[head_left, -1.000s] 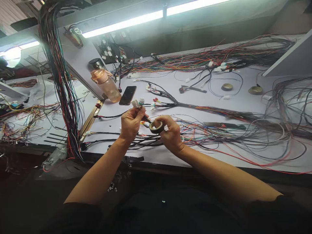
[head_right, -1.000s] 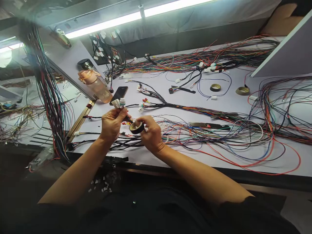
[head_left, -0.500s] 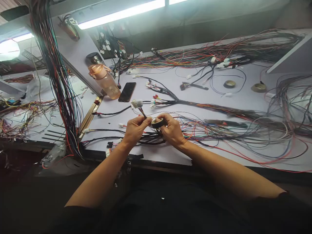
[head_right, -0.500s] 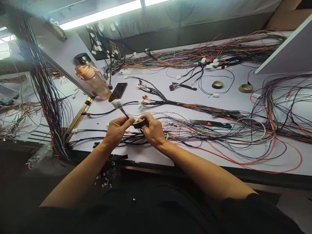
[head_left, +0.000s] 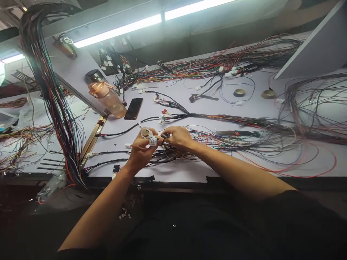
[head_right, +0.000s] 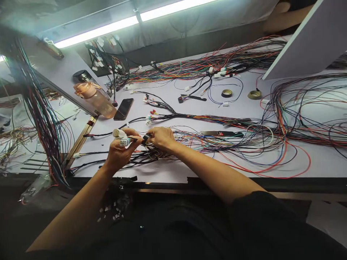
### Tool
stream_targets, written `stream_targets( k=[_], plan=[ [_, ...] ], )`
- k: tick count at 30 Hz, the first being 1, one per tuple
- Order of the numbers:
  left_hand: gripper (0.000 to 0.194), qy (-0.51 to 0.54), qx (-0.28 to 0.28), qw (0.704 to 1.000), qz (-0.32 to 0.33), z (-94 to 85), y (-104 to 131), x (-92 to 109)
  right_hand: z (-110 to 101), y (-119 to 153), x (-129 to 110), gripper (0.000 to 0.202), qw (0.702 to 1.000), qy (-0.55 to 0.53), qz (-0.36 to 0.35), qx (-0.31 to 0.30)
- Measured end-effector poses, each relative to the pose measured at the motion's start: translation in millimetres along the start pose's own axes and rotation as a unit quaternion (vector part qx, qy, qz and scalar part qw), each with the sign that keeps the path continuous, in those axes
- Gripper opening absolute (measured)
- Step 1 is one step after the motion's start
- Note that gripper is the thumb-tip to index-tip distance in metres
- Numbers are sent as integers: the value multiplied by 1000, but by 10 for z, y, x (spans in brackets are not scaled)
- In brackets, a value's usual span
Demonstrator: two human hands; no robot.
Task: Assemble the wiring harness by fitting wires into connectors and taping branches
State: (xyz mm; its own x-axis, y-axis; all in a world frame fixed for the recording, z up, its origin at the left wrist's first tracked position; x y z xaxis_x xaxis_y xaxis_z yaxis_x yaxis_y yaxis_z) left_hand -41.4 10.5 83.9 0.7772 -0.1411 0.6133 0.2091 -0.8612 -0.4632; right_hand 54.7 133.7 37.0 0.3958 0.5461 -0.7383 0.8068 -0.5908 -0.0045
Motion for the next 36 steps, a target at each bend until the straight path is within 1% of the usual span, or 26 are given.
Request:
stream_targets(
  k=[2,4,6,7,8,10,12,13,15,18,19,20,24,26,29,32,34,35,36],
  plan=[
    [12,-16,-62,997,49,-7,-83,38,-23,-29,-10,24,998,16,12,-66],
    [14,-42,-108,990,81,-15,-156,50,-74,-25,7,25,995,14,9,-99],
    [16,-82,-108,986,95,-39,-212,40,-136,25,42,26,994,-15,-9,-107],
    [16,-104,-96,985,98,-55,-232,34,-167,67,59,27,994,-39,-26,-100],
    [17,-124,-83,984,102,-68,-248,30,-197,119,73,28,994,-66,-46,-81],
    [17,-158,-72,978,113,-73,-272,35,-239,241,83,29,989,-108,-97,-10],
    [17,-180,-77,973,123,-52,-300,49,-222,361,64,31,981,-104,-155,53],
    [18,-187,-85,970,127,-32,-318,57,-189,407,51,34,978,-86,-174,70],
    [19,-194,-109,964,146,17,-358,75,-96,457,35,37,980,-31,-182,78],
    [19,-195,-129,956,176,62,-416,91,-6,473,47,29,984,39,-153,80],
    [20,-193,-128,958,169,61,-433,87,-5,483,46,29,983,47,-157,86],
    [21,-189,-123,963,148,53,-449,75,-16,498,39,31,980,47,-169,97],
    [26,-149,-95,984,17,12,-460,-2,-90,585,-57,41,956,45,-244,155],
    [26,-120,-84,989,-27,21,-433,-27,-80,590,-134,40,948,63,-261,173],
    [26,-66,-67,993,-75,48,-381,-51,-9,524,-242,30,943,84,-255,196],
    [27,0,-54,992,-112,65,-322,-73,69,452,-299,17,941,86,-244,218],
    [26,24,-35,990,-135,71,-276,-102,96,444,-293,12,943,56,-239,225],
    [25,33,-15,989,-146,74,-249,-122,96,452,-271,12,946,23,-227,231],
    [25,45,10,986,-157,80,-220,-145,90,461,-233,12,951,-23,-199,237]
  ],
)
Point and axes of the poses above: each hand's wrist, its own y-axis away from the middle knuckle, its own z-axis out of the palm, x = y × z, the point moved 3 cm from there along -y, towards the middle knuckle, and after that the axes turned 8 degrees about -y, right-handed, at the moved point
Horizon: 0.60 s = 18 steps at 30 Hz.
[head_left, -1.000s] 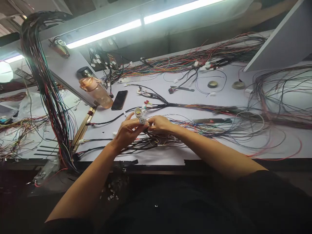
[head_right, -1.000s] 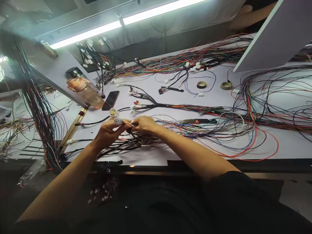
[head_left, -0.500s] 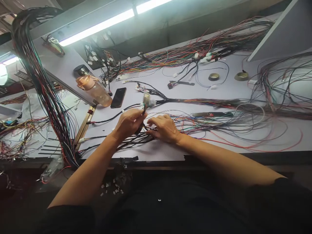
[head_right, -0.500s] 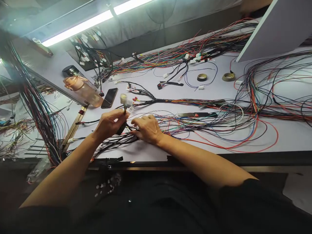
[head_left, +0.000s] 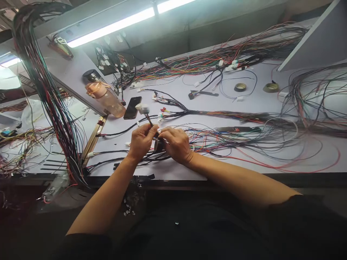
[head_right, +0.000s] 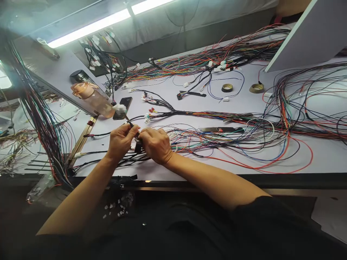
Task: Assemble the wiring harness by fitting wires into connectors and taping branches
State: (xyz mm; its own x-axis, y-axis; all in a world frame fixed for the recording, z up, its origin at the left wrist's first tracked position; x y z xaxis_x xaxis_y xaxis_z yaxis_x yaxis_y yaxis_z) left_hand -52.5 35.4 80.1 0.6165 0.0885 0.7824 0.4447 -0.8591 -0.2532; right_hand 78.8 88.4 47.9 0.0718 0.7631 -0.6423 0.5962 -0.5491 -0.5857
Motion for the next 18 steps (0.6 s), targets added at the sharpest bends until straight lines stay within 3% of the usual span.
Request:
stream_targets(
  k=[4,6,12,17,18],
  plan=[
    [25,87,76,993,-37,60,98,-137,-39,105,189,24,964,-155,211,40],
    [26,124,79,988,-52,107,145,-186,-22,134,251,27,943,-207,256,36],
    [26,182,-44,976,-113,262,255,-253,24,146,314,25,922,-276,272,7],
    [28,112,13,990,-85,267,296,-320,-36,131,378,10,944,-207,254,-39],
    [27,109,24,990,-82,270,301,-335,-68,121,391,16,948,-198,244,-59]
  ],
)
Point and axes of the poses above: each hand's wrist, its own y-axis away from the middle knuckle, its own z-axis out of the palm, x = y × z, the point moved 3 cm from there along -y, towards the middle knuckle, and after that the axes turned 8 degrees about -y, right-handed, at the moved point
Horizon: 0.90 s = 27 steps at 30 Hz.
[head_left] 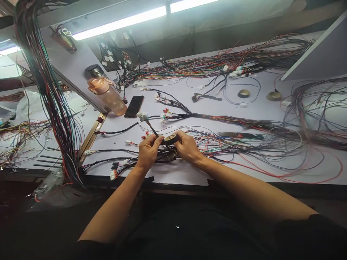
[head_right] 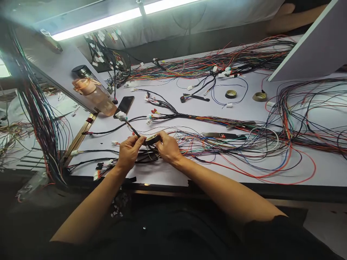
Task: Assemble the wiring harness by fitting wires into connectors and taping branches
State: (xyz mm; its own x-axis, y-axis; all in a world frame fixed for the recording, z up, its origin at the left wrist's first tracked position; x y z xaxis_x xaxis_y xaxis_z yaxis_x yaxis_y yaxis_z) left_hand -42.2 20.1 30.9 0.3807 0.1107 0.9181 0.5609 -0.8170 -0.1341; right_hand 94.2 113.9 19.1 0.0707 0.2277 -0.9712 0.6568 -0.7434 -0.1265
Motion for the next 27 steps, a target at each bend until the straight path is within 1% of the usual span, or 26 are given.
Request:
stream_targets(
  k=[2,4,6,8,10,13,15,17,21,23,27],
  plan=[
    [27,10,8,1000,-2,7,2,-28,-81,-8,-49,38,998,23,-31,-54],
    [27,26,4,1000,-7,21,3,-43,-160,-9,-153,56,988,52,-91,-109],
    [27,27,4,1000,-7,30,3,-47,-197,-15,-270,64,972,110,-149,-141],
    [27,12,8,1000,-1,29,6,-43,-174,-39,-357,66,956,172,-183,-149],
    [27,-7,8,1000,8,27,14,-42,-100,-72,-393,56,941,230,-189,-159],
    [25,-15,2,1000,27,33,37,-58,8,-106,-384,31,923,291,-168,-189],
    [25,-13,-1,999,43,47,59,-78,38,-112,-378,24,914,318,-149,-202],
    [24,-14,-1,999,52,61,84,-104,46,-111,-396,22,900,356,-144,-205],
    [22,-33,5,997,64,75,131,-132,68,-126,-445,24,855,451,-146,-209],
    [22,-59,17,994,86,70,152,-121,91,-150,-447,25,837,477,-146,-225],
    [21,-109,53,982,142,58,175,-90,146,-194,-426,23,815,501,-166,-240]
  ],
)
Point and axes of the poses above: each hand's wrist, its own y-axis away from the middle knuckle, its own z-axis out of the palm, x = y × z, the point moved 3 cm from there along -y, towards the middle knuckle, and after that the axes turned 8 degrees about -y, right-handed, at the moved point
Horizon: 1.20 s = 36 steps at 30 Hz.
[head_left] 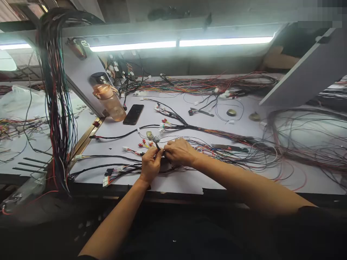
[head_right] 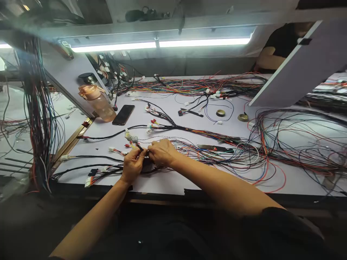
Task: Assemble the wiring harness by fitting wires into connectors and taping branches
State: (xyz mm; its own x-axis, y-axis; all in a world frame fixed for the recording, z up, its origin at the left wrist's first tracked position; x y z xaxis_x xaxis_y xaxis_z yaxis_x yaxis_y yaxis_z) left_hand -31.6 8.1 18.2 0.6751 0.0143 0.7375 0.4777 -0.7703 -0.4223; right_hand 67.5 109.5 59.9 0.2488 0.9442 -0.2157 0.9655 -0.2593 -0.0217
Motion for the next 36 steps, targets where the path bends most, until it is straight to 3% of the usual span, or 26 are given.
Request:
stream_targets(
  k=[5,8,12,16,20,22,25,29,31,33,36],
  plan=[
    [24,4,9,1000,22,-15,-7,4,70,-88,-32,21,999,34,14,-6],
    [23,28,2,999,37,-31,16,27,29,-156,69,25,997,56,51,0],
    [21,130,-25,991,-15,-6,44,-14,-210,-211,429,27,988,84,130,26],
    [22,182,-36,980,-72,49,23,-76,-441,-170,909,42,972,91,200,81],
    [30,280,-27,947,-155,71,7,-105,-424,-45,1386,40,958,77,259,96],
    [25,302,-24,936,-178,70,2,-107,-357,11,1450,37,961,60,248,110],
    [19,314,-7,929,-194,50,-14,-117,-231,86,1157,35,966,15,190,172],
    [18,316,24,926,-205,17,-29,-141,43,210,277,33,974,-83,6,210],
    [20,310,31,927,-207,13,-19,-156,177,262,-51,28,971,-91,-20,222],
    [22,306,41,928,-209,16,3,-180,291,262,-207,26,973,-79,-15,217],
    [23,301,54,928,-211,20,33,-206,401,207,-213,25,976,-75,-16,203]
  ],
)
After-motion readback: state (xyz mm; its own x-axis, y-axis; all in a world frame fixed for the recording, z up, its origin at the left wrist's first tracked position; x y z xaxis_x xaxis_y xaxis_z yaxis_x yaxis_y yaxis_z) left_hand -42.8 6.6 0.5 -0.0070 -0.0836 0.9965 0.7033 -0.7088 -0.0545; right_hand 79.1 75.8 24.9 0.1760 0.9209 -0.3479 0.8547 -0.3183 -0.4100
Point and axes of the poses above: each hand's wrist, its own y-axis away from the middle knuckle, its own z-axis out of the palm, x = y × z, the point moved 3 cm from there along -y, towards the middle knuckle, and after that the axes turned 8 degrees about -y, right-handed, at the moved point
